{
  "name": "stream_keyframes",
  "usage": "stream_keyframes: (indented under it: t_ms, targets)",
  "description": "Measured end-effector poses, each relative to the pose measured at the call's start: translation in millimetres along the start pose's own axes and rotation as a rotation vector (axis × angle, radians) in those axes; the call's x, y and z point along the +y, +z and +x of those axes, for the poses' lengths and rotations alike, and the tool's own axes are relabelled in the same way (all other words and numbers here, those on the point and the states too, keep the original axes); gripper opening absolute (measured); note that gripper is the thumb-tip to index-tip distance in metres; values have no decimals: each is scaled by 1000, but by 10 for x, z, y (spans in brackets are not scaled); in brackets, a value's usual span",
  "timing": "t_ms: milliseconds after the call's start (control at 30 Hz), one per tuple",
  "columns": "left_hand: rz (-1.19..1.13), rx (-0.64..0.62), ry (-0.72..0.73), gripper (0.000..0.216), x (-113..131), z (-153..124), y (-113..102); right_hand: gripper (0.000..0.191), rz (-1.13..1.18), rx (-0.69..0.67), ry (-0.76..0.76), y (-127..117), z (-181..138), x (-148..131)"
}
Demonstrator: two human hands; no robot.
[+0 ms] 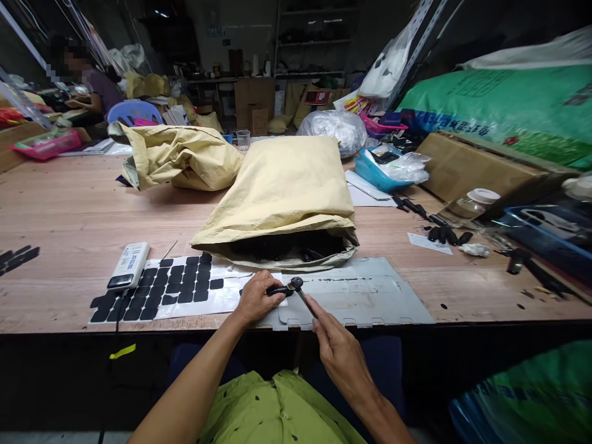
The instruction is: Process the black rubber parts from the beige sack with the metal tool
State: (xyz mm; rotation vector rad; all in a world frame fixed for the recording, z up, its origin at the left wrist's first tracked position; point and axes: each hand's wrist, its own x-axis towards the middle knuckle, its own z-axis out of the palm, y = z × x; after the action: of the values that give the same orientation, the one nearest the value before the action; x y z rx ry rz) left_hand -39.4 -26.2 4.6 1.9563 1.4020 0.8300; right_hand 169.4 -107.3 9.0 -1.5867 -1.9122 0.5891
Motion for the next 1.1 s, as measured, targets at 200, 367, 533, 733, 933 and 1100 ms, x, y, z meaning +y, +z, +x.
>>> stream_keyframes:
  t_ms: [200,367,533,733,933,1100]
  targets:
    - [-5,-11,2,13,8,2,-11,53,-12,36,-65,1,29,-117]
    - [-18,-18,-7,12,51,7,-34,50,-42,-36,-60,75,14,-101]
    - [10,-14,-26,14,60,2,-34,42,-184,86,-41,-33,236,15]
    - [47,-7,-28,14,30,-11,-11,32,-551,306,-84,-116,731,376]
    - [26,6,10,13,60,-12,-32,28,-607,371,-95,2,840,626]
    - [-190,-152,164,20,363,-445,-33,27,-585,369,-99,7,822,623]
